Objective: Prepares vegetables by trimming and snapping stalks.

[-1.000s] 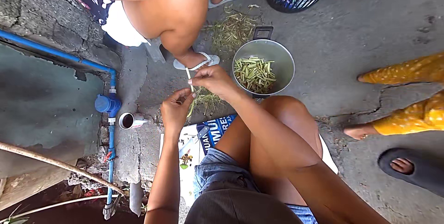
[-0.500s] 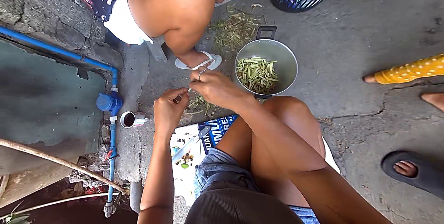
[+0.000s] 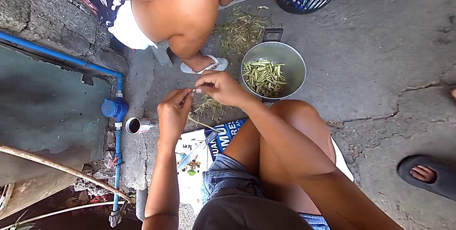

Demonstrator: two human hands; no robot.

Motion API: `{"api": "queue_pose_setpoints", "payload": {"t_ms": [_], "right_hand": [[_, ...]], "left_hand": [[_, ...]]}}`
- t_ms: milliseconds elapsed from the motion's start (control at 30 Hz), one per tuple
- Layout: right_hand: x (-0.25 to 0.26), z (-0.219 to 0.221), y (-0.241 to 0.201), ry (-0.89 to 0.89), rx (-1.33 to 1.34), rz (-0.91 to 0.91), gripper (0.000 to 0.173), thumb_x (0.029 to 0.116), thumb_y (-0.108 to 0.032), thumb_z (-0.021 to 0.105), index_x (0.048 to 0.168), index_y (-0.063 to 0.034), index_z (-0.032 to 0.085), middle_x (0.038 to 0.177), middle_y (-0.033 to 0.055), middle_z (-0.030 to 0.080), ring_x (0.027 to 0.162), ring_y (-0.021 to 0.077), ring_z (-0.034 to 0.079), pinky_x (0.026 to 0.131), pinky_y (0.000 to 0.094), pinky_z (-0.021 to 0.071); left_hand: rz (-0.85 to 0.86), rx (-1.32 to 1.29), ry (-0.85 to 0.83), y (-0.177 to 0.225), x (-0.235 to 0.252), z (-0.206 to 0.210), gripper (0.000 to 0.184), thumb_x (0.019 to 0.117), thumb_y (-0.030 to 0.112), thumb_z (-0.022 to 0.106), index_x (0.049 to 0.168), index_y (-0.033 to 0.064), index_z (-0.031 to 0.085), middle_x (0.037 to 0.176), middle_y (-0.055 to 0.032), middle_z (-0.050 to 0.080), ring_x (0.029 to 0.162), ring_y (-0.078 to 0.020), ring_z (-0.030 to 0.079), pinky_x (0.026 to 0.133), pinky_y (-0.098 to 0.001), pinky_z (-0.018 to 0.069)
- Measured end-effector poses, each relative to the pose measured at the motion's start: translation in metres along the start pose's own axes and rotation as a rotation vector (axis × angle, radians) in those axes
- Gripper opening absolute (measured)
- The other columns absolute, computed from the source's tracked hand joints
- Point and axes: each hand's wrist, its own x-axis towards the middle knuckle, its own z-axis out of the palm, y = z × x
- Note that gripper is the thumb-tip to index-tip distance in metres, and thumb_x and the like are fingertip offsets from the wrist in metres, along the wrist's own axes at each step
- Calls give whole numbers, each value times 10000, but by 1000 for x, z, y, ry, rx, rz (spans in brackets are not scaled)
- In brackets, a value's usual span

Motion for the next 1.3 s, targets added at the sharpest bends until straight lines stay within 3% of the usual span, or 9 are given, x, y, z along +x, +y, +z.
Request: {"api": "queue_pose_setpoints", "payload": {"t_ms": [200, 500, 600, 700, 767, 833, 900, 1067, 1300], "right_hand": [[1, 21, -7, 224, 656, 325, 66, 943, 33, 662, 948, -3, 717, 793, 1, 672, 659, 38, 599, 629, 196, 529], [11, -1, -4, 464, 1073, 510, 126, 995, 25, 590, 938, -32, 686, 799, 16, 684, 658, 59, 633, 661, 197, 561], [11, -24, 4, 552, 912, 420, 98, 1010, -18, 583, 1008, -37, 679, 833, 4, 685, 700, 60, 643, 696, 216, 568], [3, -66, 15, 703, 260, 352, 137, 989, -78, 634, 1087, -6, 696, 920, 27, 693, 764, 79, 650, 737, 267, 570], [-8, -96, 17, 694, -271, 452, 257, 992, -139, 635, 1193, 8, 697, 1073, 149, 717, 917, 227, 697, 862, 413, 565], [-14, -110, 10, 579, -500, 622, 387, 989, -132, 621, 1329, 54, 623, 1257, 287, 644, 1132, 437, 642, 1000, 613, 473], [-15, -101, 2, 501, -539, 605, 387, 984, -141, 640, 1310, 68, 639, 1286, 331, 604, 1151, 488, 612, 987, 656, 461], [-6, -38, -20, 228, -81, 157, 169, 943, -130, 715, 1074, -41, 772, 1173, 147, 657, 1015, 204, 656, 859, 357, 573], [-6, -9, -21, 92, -108, 10, 145, 949, -150, 707, 1040, -96, 806, 1163, 112, 645, 1122, 223, 577, 973, 398, 476]], "left_hand": [[-93, -149, 156, 1, 0, 12, 166, 992, 156, 679, 1079, 41, 762, 987, -48, 722, 822, -30, 670, 752, -188, 560], [-61, -116, 100, -2, -8, 15, 153, 977, 137, 681, 1054, 40, 771, 980, -52, 732, 827, -31, 681, 746, -187, 564], [-77, -129, 94, -6, -10, 11, 154, 976, 141, 682, 1057, 41, 767, 983, -44, 730, 833, -23, 676, 754, -181, 562], [-104, -156, 91, -8, -11, 7, 155, 981, 141, 681, 1068, 43, 764, 1017, -47, 723, 859, -26, 677, 770, -187, 567], [-111, -179, 92, -8, -10, 6, 151, 979, 137, 684, 1068, 44, 763, 1038, -46, 715, 868, -25, 670, 772, -185, 564], [-104, -200, 95, -8, -9, 6, 150, 976, 132, 686, 1069, 40, 760, 1041, -46, 709, 874, -24, 667, 778, -186, 563], [-94, -212, 103, -7, -6, 7, 147, 971, 131, 693, 1066, 40, 761, 1040, -43, 709, 873, -23, 667, 776, -182, 563], [-69, -194, 118, -3, -3, 9, 144, 972, 127, 694, 1065, 41, 762, 1050, -50, 706, 879, -30, 670, 780, -187, 567], [-5, -140, 113, 3, 0, 5, 145, 972, 128, 693, 1057, 33, 762, 1052, -60, 701, 873, -30, 664, 777, -176, 557]]}}
